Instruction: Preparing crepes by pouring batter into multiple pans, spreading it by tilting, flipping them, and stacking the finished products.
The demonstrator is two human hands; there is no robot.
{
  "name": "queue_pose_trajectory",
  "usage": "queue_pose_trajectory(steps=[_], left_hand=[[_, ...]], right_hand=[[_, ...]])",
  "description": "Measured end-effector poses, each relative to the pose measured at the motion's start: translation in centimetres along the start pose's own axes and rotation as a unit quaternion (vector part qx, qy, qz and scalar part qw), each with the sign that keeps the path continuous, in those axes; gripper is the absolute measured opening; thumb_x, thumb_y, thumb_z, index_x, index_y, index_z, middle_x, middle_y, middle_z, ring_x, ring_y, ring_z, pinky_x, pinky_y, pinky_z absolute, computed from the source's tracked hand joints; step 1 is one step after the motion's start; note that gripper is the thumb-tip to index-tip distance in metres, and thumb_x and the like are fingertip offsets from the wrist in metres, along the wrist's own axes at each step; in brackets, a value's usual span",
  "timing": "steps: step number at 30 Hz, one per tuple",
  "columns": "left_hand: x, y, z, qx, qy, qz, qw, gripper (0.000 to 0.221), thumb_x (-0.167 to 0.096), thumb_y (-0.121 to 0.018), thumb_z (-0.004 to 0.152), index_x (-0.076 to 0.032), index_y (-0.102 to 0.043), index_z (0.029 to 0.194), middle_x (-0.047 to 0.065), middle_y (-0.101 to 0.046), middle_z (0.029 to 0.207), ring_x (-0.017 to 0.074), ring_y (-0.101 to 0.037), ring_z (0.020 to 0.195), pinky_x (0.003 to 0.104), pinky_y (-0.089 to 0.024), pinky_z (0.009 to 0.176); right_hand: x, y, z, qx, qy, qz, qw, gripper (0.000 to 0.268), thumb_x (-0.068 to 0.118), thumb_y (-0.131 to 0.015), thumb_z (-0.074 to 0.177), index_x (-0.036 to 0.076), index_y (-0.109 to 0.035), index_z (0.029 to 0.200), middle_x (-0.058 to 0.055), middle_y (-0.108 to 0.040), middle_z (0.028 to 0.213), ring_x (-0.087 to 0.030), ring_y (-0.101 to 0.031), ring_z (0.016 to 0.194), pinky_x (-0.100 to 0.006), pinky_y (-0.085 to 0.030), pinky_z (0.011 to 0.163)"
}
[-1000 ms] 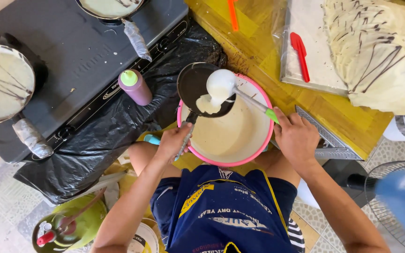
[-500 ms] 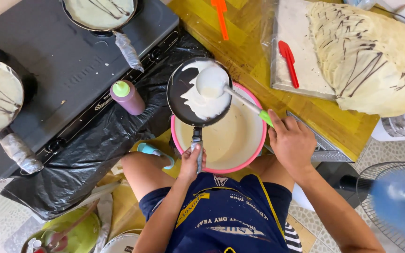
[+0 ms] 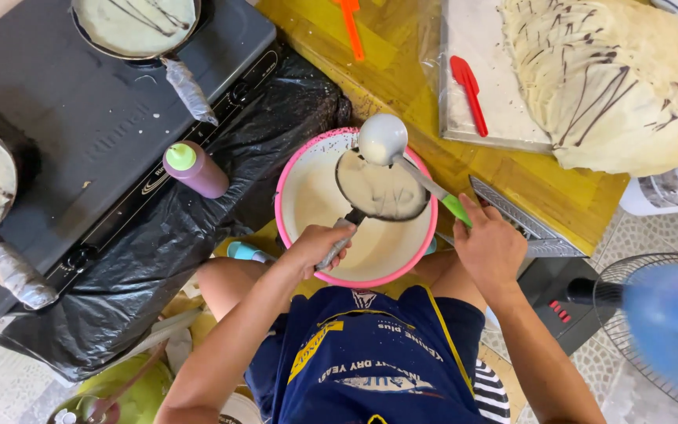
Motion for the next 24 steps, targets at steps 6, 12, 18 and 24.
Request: queue_pose_trajectory(steps=[6,12,18,24], left_hand=[[1.3,-0.8,-2.6,-0.025,-0.043,0.087,0.995,0.037,-0.030,-0.078,0.089,0.005,-0.067,0.083,0.017,-0.061,0.055,0.0200,-0.057,0.034,0.029,-0.045,0.030],[5.2,0.0,-1.9,-0.016,-0.099,-0.007,0.995,0.038,-0.029,-0.082,0.089,0.006,-0.068,0.084,0.020,-0.060,0.055,0.0209,-0.056,0.033,0.029,-0.046,0.029],[5.9,-1.3,-2.0,0.006,-0.096,-0.035,0.995,0.035,-0.027,-0.079,0.090,0.007,-0.069,0.085,0.019,-0.061,0.055,0.0202,-0.057,0.034,0.029,-0.046,0.030],[4.7,1.4,-2.2,-0.046,-0.107,0.089,0.989,0.039,-0.030,-0.080,0.089,0.006,-0.069,0.081,0.019,-0.062,0.054,0.0190,-0.059,0.034,0.027,-0.047,0.030]], right_hand=[[-0.7,-2.5,-1.1,0.075,-0.078,0.037,0.993,0.045,0.043,-0.065,0.089,0.040,-0.071,0.133,-0.002,-0.071,0.096,-0.034,-0.073,0.068,-0.048,-0.062,0.065],[-3.3,0.1,-1.8,0.034,-0.114,-0.030,0.992,0.042,0.046,-0.062,0.094,0.041,-0.070,0.135,0.000,-0.070,0.102,-0.031,-0.074,0.074,-0.044,-0.062,0.067],[-2.0,0.5,-1.5,0.022,-0.094,0.034,0.995,0.043,0.044,-0.069,0.091,0.043,-0.072,0.133,0.002,-0.071,0.100,-0.031,-0.074,0.075,-0.044,-0.062,0.068],[-5.4,-1.1,-0.8,0.137,-0.160,0.101,0.972,0.044,0.052,-0.062,0.092,0.044,-0.069,0.135,-0.007,-0.074,0.106,-0.041,-0.074,0.090,-0.053,-0.060,0.080]])
Point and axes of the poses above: each hand's wrist, its own z-axis towards the middle knuckle, its own y-axis out of the back of the hand, x = y × z, the point moved 2 cm from there along z, towards the middle knuckle
